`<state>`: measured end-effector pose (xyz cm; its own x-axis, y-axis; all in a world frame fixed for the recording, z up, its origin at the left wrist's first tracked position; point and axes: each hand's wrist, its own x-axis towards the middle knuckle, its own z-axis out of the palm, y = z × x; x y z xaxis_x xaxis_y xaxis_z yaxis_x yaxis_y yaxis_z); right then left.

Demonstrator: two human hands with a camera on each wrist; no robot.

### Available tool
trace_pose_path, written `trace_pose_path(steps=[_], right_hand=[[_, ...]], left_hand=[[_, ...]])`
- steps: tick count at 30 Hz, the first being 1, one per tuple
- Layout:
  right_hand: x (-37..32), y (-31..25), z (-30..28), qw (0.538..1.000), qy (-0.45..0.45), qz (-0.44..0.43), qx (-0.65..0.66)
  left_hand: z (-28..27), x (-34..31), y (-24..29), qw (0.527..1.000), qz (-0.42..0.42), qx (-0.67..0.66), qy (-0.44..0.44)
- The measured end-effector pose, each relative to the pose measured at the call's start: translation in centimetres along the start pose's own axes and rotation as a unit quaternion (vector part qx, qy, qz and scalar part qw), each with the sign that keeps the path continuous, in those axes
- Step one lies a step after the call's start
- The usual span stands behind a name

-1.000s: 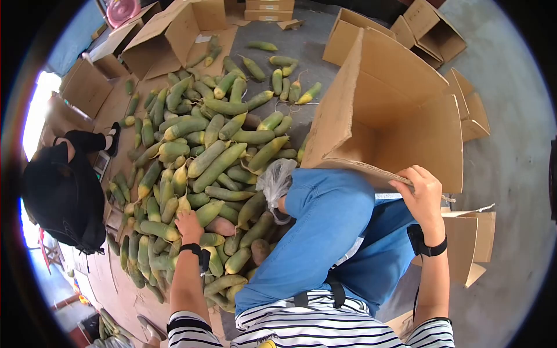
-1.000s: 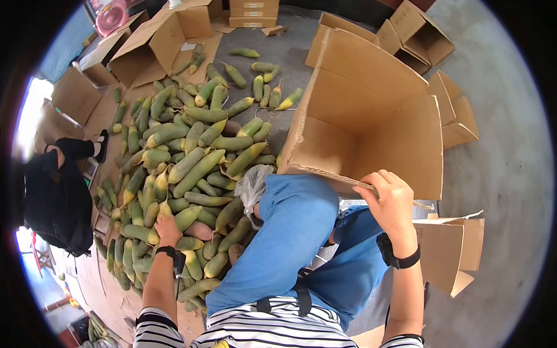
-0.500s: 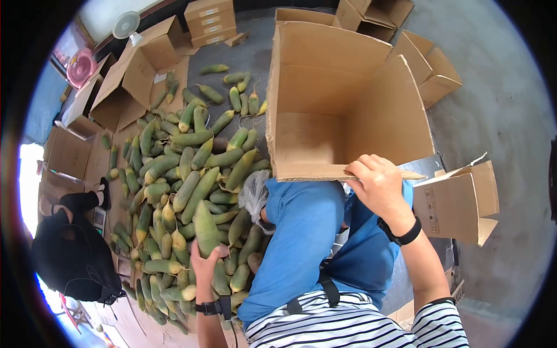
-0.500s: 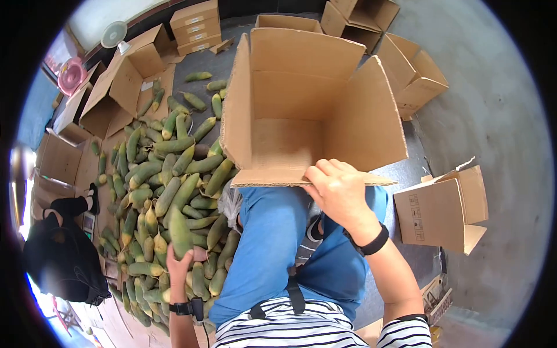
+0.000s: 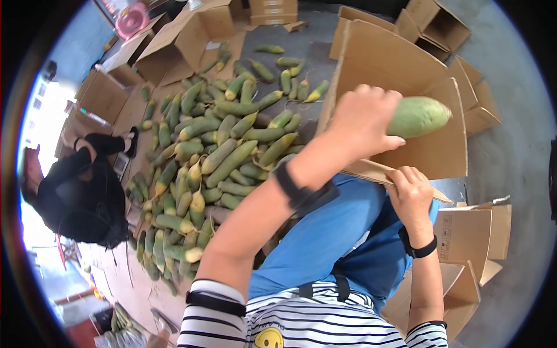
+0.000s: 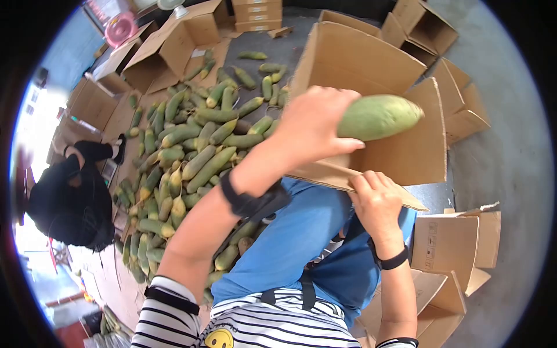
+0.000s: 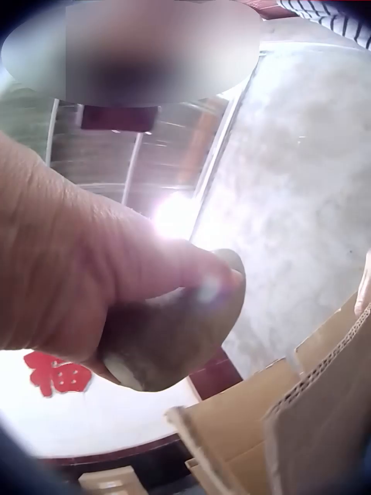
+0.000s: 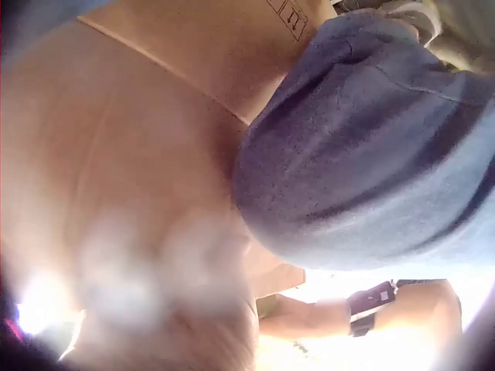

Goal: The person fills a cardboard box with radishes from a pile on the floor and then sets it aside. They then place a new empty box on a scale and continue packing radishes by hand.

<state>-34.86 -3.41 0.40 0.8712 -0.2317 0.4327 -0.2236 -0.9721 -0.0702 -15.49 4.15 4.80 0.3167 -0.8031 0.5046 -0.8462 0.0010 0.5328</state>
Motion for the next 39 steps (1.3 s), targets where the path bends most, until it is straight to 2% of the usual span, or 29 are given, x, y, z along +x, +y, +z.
trace_pose_path(steps=[2, 3, 5, 6, 8, 10, 12, 14, 15, 17, 19, 20, 22, 23, 24, 25, 27, 30, 31, 32, 33, 35, 38, 39], right_hand=[[-0.1, -0.2, -0.1, 1.000, -0.004, 0.001, -0.002], [-0.1, -0.2, 0.0, 1.000, -0.006, -0.006, 0.003], [-0.3, -0.1, 0.3, 1.000, 0.006, -0.006, -0.001], [-0.1, -0.2, 0.0, 1.000, -0.006, 0.005, 0.006], [0.3, -0.2, 0.0, 1.000, -0.004, -0.001, 0.009], [0.5, -0.2, 0.0, 1.000, 0.005, -0.001, 0.009], [0.7, 0.0, 0.5, 1.000, 0.002, -0.017, 0.009], [0.9, -0.2, 0.5, 1.000, -0.005, -0.027, 0.012], [0.9, -0.1, 0.6, 0.999, -0.007, -0.035, 0.016], [0.8, 0.3, 0.7, 1.000, -0.007, -0.025, 0.007], [0.7, 0.2, 0.6, 0.999, -0.018, -0.033, 0.010], [0.7, 0.2, 0.6, 0.999, -0.021, -0.025, 0.006], [0.6, 0.1, 0.7, 1.000, -0.025, -0.010, 0.007], [0.7, -0.1, 0.7, 1.000, -0.024, -0.012, 0.007], [0.8, -0.3, 0.7, 1.000, -0.024, -0.010, 0.008], [0.7, -0.3, 0.6, 1.000, -0.023, -0.008, 0.008], [0.5, -0.4, 0.7, 1.000, -0.014, -0.013, 0.001], [0.5, -0.8, 0.9, 1.000, 0.002, -0.021, -0.003], [0.4, -0.8, 0.7, 1.000, 0.004, -0.025, -0.001], [0.4, -0.7, 0.6, 1.000, 0.001, -0.025, -0.004], [0.3, -0.6, 0.6, 1.000, -0.005, -0.023, -0.007], [-0.1, -0.3, 0.8, 1.000, -0.003, -0.011, 0.011], [0.0, -0.3, 0.9, 1.000, 0.014, -0.024, 0.002], [-0.1, -0.2, 1.0, 1.000, 0.019, -0.018, -0.004]], left_hand=[[1.0, 0.3, -0.6, 0.992, -0.027, 0.021, -0.124], [0.8, -0.5, -1.1, 0.992, -0.035, 0.024, -0.121], [0.5, -3.0, -1.7, 0.995, 0.031, -0.070, 0.063], [-1.3, -4.4, -1.4, 0.991, 0.043, -0.079, 0.103], [-3.7, -8.8, -1.9, 0.988, -0.015, -0.072, 0.138], [-4.2, -15.0, -4.0, 0.979, -0.150, -0.048, 0.131], [-3.3, -23.4, -7.2, 0.950, -0.286, 0.026, 0.126], [-2.7, -33.4, -10.3, 0.885, -0.415, 0.124, 0.170], [-2.9, -39.0, -11.8, 0.856, -0.441, 0.153, 0.222], [-4.0, -48.2, -13.0, 0.740, -0.549, 0.281, 0.267], [-5.0, -54.2, -13.4, 0.577, -0.689, 0.328, 0.293], [-5.3, -56.8, -14.0, 0.570, -0.692, 0.330, 0.296], [-5.9, -59.8, -14.8, 0.449, -0.820, 0.239, 0.264], [-6.0, -60.3, -15.2, 0.448, -0.820, 0.238, 0.265], [-6.1, -60.6, -15.7, 0.416, -0.841, 0.049, 0.343], [-6.2, -60.3, -16.1, 0.367, -0.825, -0.143, 0.404], [-5.3, -62.5, -18.1, 0.360, -0.812, -0.187, 0.419], [-3.6, -66.4, -21.2, 0.303, -0.731, -0.313, 0.525], [-3.7, -64.9, -21.1, 0.246, -0.743, -0.307, 0.542], [-3.5, -64.4, -20.0, 0.297, -0.694, -0.381, 0.533], [-3.6, -62.4, -18.4, 0.308, -0.690, -0.396, 0.521], [-3.5, -55.9, -14.0, 0.397, -0.686, -0.387, 0.472], [-2.6, -50.9, -11.9, 0.436, -0.671, -0.417, 0.431], [-2.8, -47.9, -11.1, 0.479, -0.636, -0.435, 0.421]])
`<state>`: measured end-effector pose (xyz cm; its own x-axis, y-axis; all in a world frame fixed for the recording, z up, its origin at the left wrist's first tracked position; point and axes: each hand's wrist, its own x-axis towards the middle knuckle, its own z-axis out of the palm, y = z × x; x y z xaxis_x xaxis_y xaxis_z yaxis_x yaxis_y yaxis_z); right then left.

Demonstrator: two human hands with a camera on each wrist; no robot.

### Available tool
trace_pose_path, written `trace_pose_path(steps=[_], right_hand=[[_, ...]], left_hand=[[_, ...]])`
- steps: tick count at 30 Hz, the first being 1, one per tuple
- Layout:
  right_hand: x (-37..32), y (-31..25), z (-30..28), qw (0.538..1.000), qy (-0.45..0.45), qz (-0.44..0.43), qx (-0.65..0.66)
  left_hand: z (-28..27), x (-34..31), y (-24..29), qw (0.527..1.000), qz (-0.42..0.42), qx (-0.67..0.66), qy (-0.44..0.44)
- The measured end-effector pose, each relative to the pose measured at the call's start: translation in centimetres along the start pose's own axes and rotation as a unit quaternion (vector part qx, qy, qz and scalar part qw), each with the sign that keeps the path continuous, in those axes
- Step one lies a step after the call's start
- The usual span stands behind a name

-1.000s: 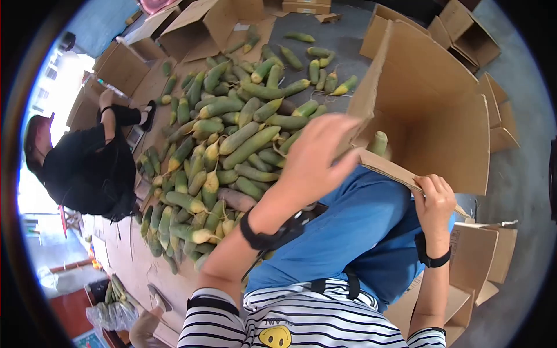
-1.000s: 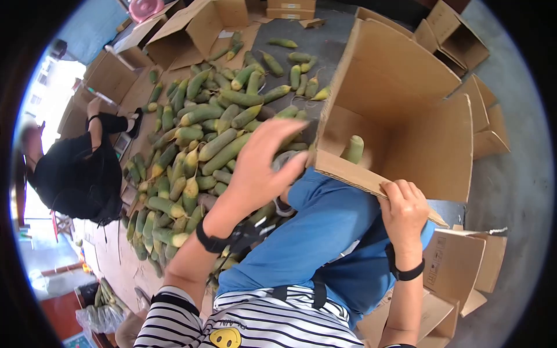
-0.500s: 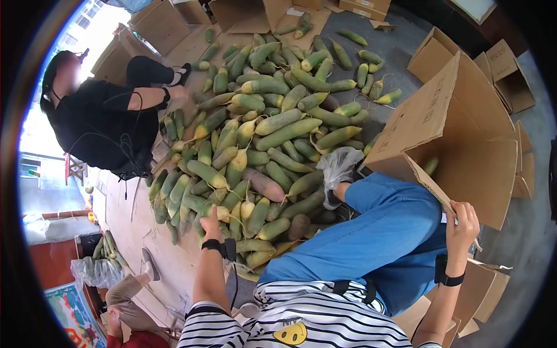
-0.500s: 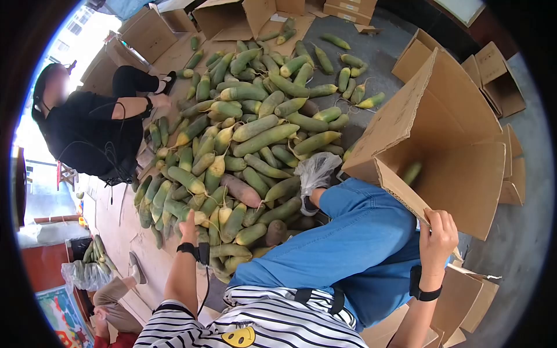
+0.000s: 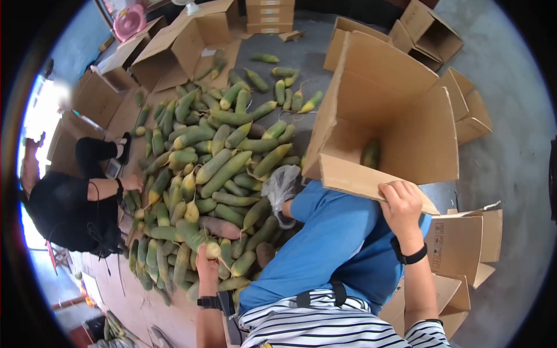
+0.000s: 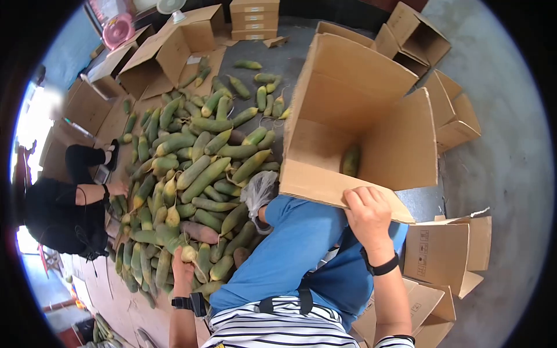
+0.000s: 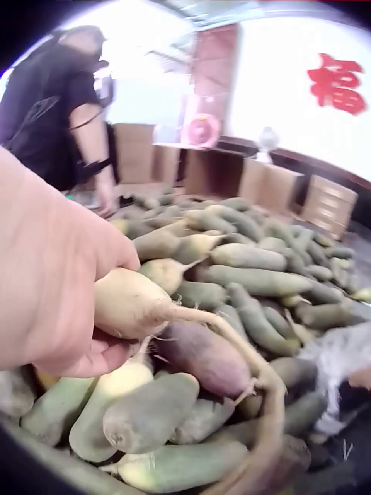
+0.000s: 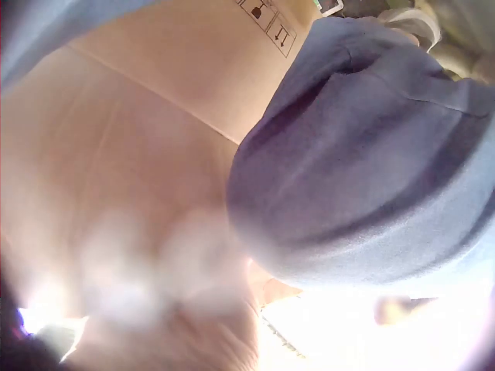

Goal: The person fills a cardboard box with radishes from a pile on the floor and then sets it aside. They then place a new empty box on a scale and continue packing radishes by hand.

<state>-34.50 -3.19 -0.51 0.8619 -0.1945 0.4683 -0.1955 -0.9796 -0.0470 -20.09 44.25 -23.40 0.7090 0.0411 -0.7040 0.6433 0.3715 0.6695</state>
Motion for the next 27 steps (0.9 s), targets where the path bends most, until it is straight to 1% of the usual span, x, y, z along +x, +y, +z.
trace_pose_path(steps=[1, 2, 3, 4, 5, 6, 8, 9, 10, 12, 13, 14, 15, 16, 17, 18, 20, 21, 23, 24, 26, 27], right_hand=[[-0.1, 0.1, 0.0, 1.000, 0.000, -0.003, 0.003], [-0.2, 0.1, 0.1, 1.000, -0.002, -0.006, 0.008], [-0.4, 0.2, 0.3, 1.000, 0.008, -0.008, 0.005], [-0.5, 0.2, 0.3, 1.000, 0.009, -0.005, 0.003], [-0.5, 0.2, 0.3, 1.000, 0.007, -0.005, 0.003], [-0.4, 0.2, 0.3, 1.000, 0.006, -0.005, 0.005], [-0.5, 0.1, 0.5, 1.000, 0.015, -0.005, 0.008], [-0.5, 0.2, 0.6, 1.000, 0.015, -0.003, 0.005], [-0.5, 0.2, 0.6, 1.000, 0.013, -0.003, 0.003], [-0.3, -0.1, 0.0, 1.000, 0.009, -0.004, 0.006], [-0.2, -0.2, -0.1, 1.000, 0.003, 0.001, 0.008], [-0.3, -0.2, 0.0, 1.000, -0.002, 0.005, 0.011], [-0.4, -0.2, 0.0, 1.000, -0.005, 0.006, 0.008], [-0.3, -0.3, 0.0, 1.000, -0.009, 0.007, 0.004], [-0.3, -0.2, 0.1, 1.000, -0.008, 0.005, 0.006], [-0.4, -0.2, 0.1, 1.000, -0.008, 0.004, 0.006], [-0.4, -0.3, 0.1, 1.000, -0.012, -0.002, 0.009], [-0.3, -0.2, 0.1, 1.000, -0.010, -0.003, 0.004], [-0.4, -0.1, 0.1, 1.000, -0.014, -0.001, 0.001], [-0.3, -0.2, -0.1, 1.000, -0.018, -0.002, 0.004], [-0.1, -0.5, -0.7, 1.000, -0.026, 0.015, -0.003], [0.1, -0.6, -1.1, 0.999, -0.040, 0.004, 0.018]], left_hand=[[2.9, -1.3, 0.8, 0.998, 0.031, 0.000, -0.050], [5.7, -2.6, 1.9, 0.998, 0.030, 0.001, -0.058], [8.5, -3.9, 3.3, 0.985, 0.088, 0.065, -0.134], [11.3, -5.5, 4.7, 0.959, 0.145, 0.128, -0.207], [14.4, -7.4, 6.5, 0.938, 0.176, 0.178, -0.239], [17.5, -9.4, 8.1, 0.913, 0.207, 0.227, -0.269], [23.3, -13.1, 10.5, 0.823, 0.339, 0.335, -0.309], [26.1, -15.0, 11.1, 0.777, 0.423, 0.336, -0.322], [28.8, -16.3, 11.0, 0.726, 0.502, 0.335, -0.330], [33.7, -17.1, 9.8, 0.670, 0.548, 0.297, -0.404], [35.9, -17.5, 9.0, 0.606, 0.615, 0.315, -0.395], [38.0, -17.7, 7.5, 0.613, 0.598, 0.306, -0.416], [40.2, -17.9, 6.4, 0.592, 0.611, 0.305, -0.429], [41.9, -18.0, 5.3, 0.588, 0.606, 0.322, -0.428], [43.4, -17.4, 4.0, 0.567, 0.623, 0.335, -0.422], [44.4, -17.0, 3.3, 0.548, 0.612, 0.378, -0.426], [45.3, -16.2, 2.4, 0.482, 0.573, 0.495, -0.441], [44.9, -15.8, 2.4, 0.483, 0.574, 0.495, -0.437], [42.3, -15.7, 2.0, 0.471, 0.654, 0.419, -0.418], [40.4, -16.0, 2.3, 0.475, 0.651, 0.421, -0.417], [35.1, -16.8, 3.8, 0.519, 0.701, 0.321, -0.370], [32.4, -16.2, 4.1, 0.535, 0.674, 0.354, -0.365]])
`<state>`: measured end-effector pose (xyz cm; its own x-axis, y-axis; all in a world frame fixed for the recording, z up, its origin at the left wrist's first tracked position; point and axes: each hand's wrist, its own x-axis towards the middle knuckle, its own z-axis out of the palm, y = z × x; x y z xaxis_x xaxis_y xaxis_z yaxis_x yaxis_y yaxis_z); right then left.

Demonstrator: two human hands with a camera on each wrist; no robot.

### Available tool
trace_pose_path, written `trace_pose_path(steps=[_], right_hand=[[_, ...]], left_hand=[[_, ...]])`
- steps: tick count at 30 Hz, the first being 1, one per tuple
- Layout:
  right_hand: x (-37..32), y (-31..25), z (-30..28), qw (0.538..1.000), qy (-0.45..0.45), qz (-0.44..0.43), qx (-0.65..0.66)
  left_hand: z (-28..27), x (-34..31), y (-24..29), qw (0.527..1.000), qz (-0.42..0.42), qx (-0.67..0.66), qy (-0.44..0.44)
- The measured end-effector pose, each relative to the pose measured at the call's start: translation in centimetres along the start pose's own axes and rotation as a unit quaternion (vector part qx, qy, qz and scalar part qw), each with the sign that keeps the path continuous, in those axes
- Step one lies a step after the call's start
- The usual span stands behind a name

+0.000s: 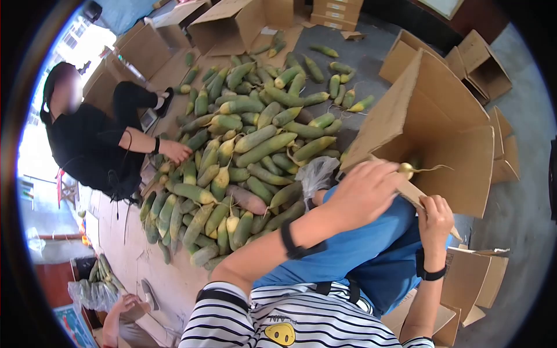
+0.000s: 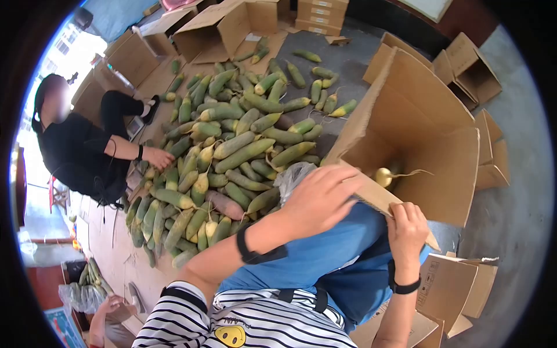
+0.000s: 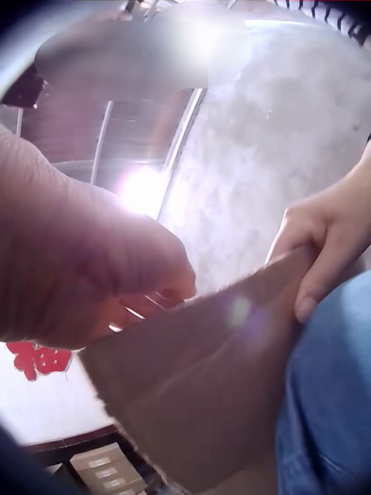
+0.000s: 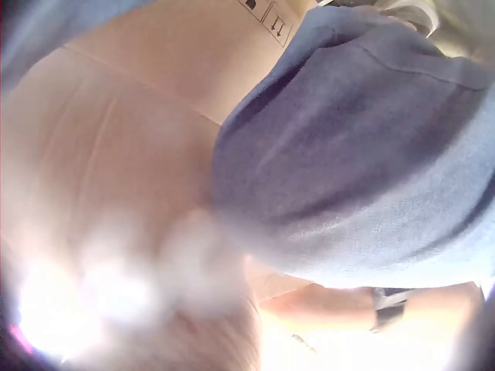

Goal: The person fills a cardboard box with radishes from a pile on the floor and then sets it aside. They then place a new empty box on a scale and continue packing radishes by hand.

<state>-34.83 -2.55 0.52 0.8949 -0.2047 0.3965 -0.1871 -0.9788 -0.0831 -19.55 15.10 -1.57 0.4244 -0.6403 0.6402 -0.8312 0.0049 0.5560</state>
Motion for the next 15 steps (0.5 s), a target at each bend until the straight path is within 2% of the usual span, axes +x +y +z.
trace_pose_path(steps=[1, 3, 4, 5, 6, 7, 8, 9, 10, 11, 13, 15], right_hand=[[0.1, -0.1, 0.3, 1.000, -0.006, -0.006, 0.008], [0.2, -0.1, 0.6, 1.000, -0.017, 0.005, 0.005], [0.3, -0.3, 0.6, 1.000, -0.004, 0.005, -0.003], [0.5, -0.2, 0.7, 1.000, -0.006, -0.001, 0.000], [0.6, 0.0, 0.8, 1.000, -0.008, 0.001, -0.008], [0.6, 0.4, 0.8, 1.000, -0.012, 0.003, -0.016], [0.5, 0.9, 0.9, 1.000, 0.003, 0.007, -0.018], [0.7, 0.9, 0.9, 1.000, -0.002, -0.001, -0.014], [0.9, 0.8, 0.7, 1.000, -0.009, 0.004, -0.016], [1.0, 0.6, 0.7, 1.000, -0.014, 0.009, -0.018], [1.2, 0.5, 1.0, 1.000, -0.002, -0.001, -0.007], [0.9, 0.5, 0.9, 1.000, -0.019, 0.013, -0.012]], left_hand=[[-1.5, -2.6, -0.9, 0.999, -0.039, 0.007, -0.024], [-3.8, -8.5, -4.0, 0.981, -0.188, -0.031, -0.018], [-5.2, -11.7, -5.6, 0.963, -0.268, -0.008, 0.036], [-7.6, -13.8, -6.2, 0.926, -0.366, 0.052, 0.070], [-9.9, -16.5, -8.1, 0.883, -0.449, 0.041, 0.134], [-13.8, -16.8, -8.2, 0.867, -0.451, 0.153, 0.146], [-17.4, -17.6, -9.3, 0.862, -0.397, 0.265, 0.172], [-20.6, -19.4, -11.0, 0.833, -0.375, 0.340, 0.225], [-23.4, -19.5, -11.6, 0.823, -0.335, 0.347, 0.300], [-25.5, -18.5, -11.2, 0.808, -0.347, 0.336, 0.337], [-27.7, -22.4, -14.5, 0.802, -0.365, 0.332, 0.337], [-26.7, -27.8, -17.2, 0.754, -0.540, 0.296, 0.230]])
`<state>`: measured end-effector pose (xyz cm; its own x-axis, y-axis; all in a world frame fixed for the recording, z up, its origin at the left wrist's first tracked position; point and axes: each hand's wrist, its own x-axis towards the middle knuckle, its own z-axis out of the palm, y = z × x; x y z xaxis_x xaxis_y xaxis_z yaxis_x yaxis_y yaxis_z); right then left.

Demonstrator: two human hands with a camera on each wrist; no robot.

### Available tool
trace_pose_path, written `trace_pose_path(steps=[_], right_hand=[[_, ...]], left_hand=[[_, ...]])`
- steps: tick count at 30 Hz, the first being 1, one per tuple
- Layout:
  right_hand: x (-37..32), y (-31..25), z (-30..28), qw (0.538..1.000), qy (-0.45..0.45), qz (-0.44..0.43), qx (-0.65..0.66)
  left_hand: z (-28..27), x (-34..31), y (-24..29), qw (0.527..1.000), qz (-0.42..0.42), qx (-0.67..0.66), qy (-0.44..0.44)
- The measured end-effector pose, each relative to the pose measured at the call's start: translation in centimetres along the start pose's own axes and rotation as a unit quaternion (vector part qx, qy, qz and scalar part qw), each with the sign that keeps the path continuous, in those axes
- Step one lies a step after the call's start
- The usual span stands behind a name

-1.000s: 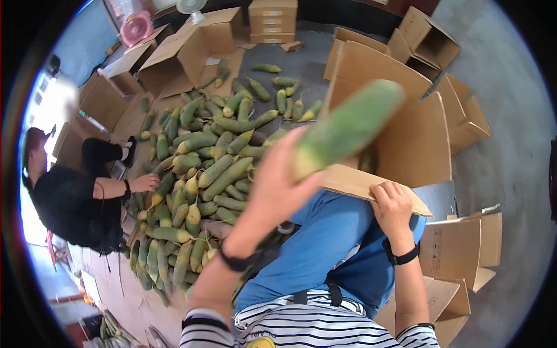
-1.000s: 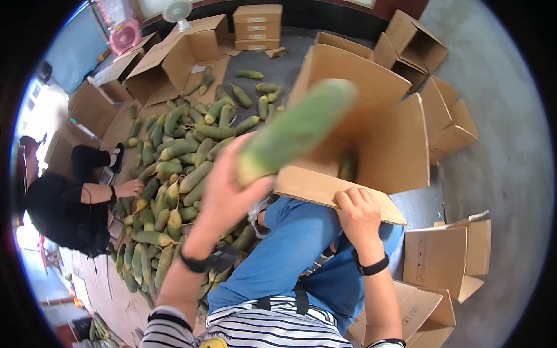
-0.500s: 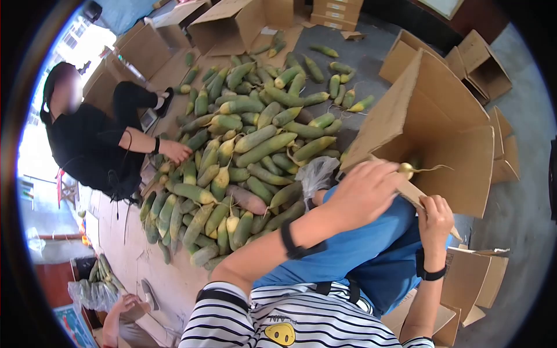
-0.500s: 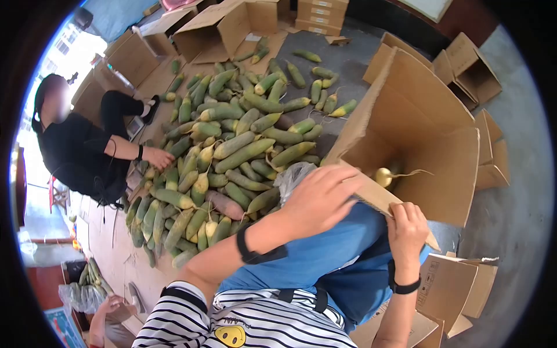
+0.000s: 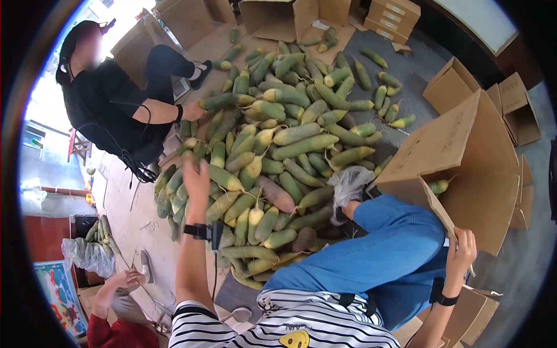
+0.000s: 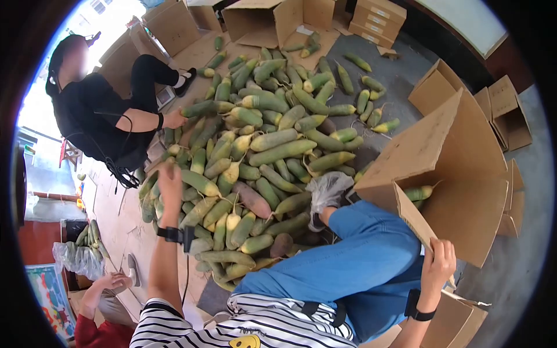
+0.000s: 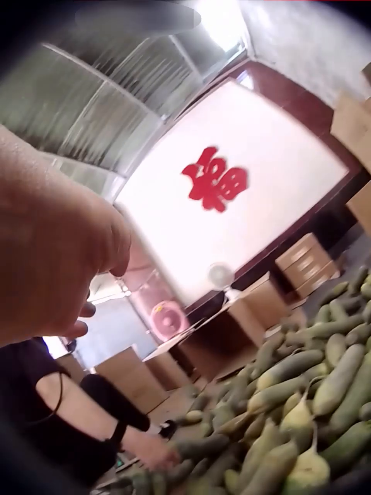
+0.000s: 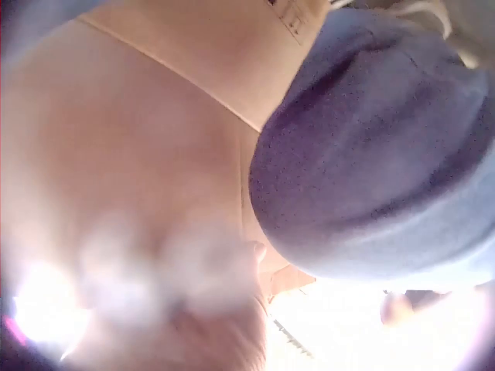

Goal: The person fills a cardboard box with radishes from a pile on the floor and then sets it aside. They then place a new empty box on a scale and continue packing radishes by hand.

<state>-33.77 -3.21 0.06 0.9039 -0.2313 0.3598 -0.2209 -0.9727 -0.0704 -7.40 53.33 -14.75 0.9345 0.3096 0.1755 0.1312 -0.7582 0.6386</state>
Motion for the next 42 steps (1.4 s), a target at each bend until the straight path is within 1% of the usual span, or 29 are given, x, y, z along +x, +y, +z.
trace_pose_path(steps=[2, 4, 5, 7, 8, 10, 11, 12, 14, 15, 16, 18, 20, 21, 22, 24, 26, 28, 30, 31, 32, 33, 34, 35, 36, 37, 39, 40, 42], right_hand=[[-0.2, 0.0, 0.2, 1.000, 0.007, -0.011, -0.011], [0.0, -0.3, 0.1, 1.000, -0.001, -0.008, -0.001], [0.1, -0.1, 0.2, 1.000, 0.006, -0.008, -0.009], [0.5, 0.0, 0.0, 1.000, -0.003, -0.010, -0.007], [0.7, 0.0, 0.0, 1.000, -0.006, -0.003, 0.000], [0.8, -0.1, -0.1, 1.000, -0.005, -0.001, 0.002], [0.9, -0.2, -0.2, 1.000, -0.006, -0.004, 0.001], [0.9, -0.3, -0.1, 1.000, -0.008, -0.005, 0.000], [0.6, -0.3, -0.1, 1.000, -0.006, 0.006, -0.007], [0.5, -0.4, -0.1, 1.000, -0.007, 0.003, -0.010], [0.6, -0.6, -0.1, 1.000, -0.007, -0.001, -0.013], [0.5, -0.7, -0.1, 1.000, 0.002, 0.001, -0.009], [0.4, -0.5, 0.0, 1.000, -0.007, -0.013, -0.010], [0.4, -0.5, 0.0, 1.000, -0.003, -0.015, -0.012], [0.5, -0.5, 0.1, 1.000, 0.001, -0.013, -0.011], [0.6, -0.6, 0.1, 1.000, 0.012, -0.021, -0.012], [0.6, -0.8, 0.1, 1.000, 0.016, -0.022, -0.010], [0.6, -0.7, 0.0, 0.999, 0.023, -0.022, -0.010], [0.4, -0.3, 0.2, 0.999, 0.024, -0.035, -0.003], [0.3, -0.5, 0.2, 0.999, 0.024, -0.030, -0.008], [0.2, -0.5, 0.1, 0.999, 0.028, -0.027, -0.009], [0.2, -0.7, 0.1, 0.999, 0.029, -0.027, -0.008], [0.2, -0.7, 0.1, 0.999, 0.030, -0.028, -0.007], [0.1, -0.7, 0.1, 0.999, 0.034, -0.028, -0.008], [0.0, -0.7, 0.0, 0.999, 0.026, -0.028, -0.004], [0.0, -0.6, 0.0, 0.999, 0.017, -0.028, 0.000], [-0.1, -0.5, 0.1, 0.999, 0.018, -0.034, -0.002], [-0.2, -0.4, 0.1, 0.999, 0.017, -0.036, -0.002], [-0.2, -0.2, 0.1, 0.999, 0.017, -0.036, -0.005]], left_hand=[[5.0, -1.9, -7.6, 0.994, -0.054, 0.028, -0.089], [7.9, -3.6, -9.5, 0.978, -0.165, 0.000, -0.129], [9.7, -3.9, -10.4, 0.976, -0.171, -0.005, -0.131], [13.0, -3.9, -12.9, 0.921, -0.360, -0.054, -0.140], [14.0, -3.5, -14.2, 0.920, -0.361, -0.058, -0.142], [15.1, -2.6, -14.7, 0.913, -0.375, 0.000, -0.159], [15.7, -2.4, -14.9, 0.908, -0.394, 0.019, -0.143], [16.0, -2.3, -14.8, 0.908, -0.391, 0.018, -0.148], [15.8, -2.3, -15.0, 0.897, -0.422, -0.018, -0.129], [16.4, -2.3, -16.1, 0.892, -0.433, -0.024, -0.125], [15.5, -2.7, -15.0, 0.894, -0.428, -0.023, -0.128], [13.5, -3.8, -13.0, 0.863, -0.445, -0.207, -0.118], [12.5, -5.3, -13.4, 0.802, -0.462, -0.343, -0.159], [11.7, -6.6, -12.3, 0.775, -0.468, -0.390, -0.167], [10.5, -8.4, -10.1, 0.745, -0.474, -0.435, -0.175], [8.2, -11.7, -5.4, 0.771, -0.403, -0.436, -0.231], [7.4, -13.9, -0.6, 0.796, -0.354, -0.402, -0.281], [7.5, -14.5, 3.5, 0.793, -0.234, -0.415, -0.379], [5.9, -13.8, 12.1, 0.790, -0.086, -0.405, -0.452], [4.5, -13.2, 16.9, 0.762, -0.011, -0.425, -0.488], [4.3, -12.8, 20.8, 0.764, 0.132, -0.415, -0.476], [3.9, -12.7, 24.8, 0.752, 0.181, -0.400, -0.492], [4.5, -12.8, 28.4, 0.728, 0.275, -0.425, -0.462], [4.5, -13.0, 32.1, 0.701, 0.332, -0.431, -0.461], [4.7, -13.6, 35.4, 0.691, 0.382, -0.424, -0.443], [6.1, -14.8, 37.7, 0.686, 0.416, -0.438, -0.406], [6.8, -16.7, 41.1, 0.692, 0.397, -0.423, -0.429], [6.6, -17.1, 40.9, 0.692, 0.395, -0.425, -0.429], [6.5, -18.2, 40.5, 0.728, 0.476, -0.399, -0.291]])
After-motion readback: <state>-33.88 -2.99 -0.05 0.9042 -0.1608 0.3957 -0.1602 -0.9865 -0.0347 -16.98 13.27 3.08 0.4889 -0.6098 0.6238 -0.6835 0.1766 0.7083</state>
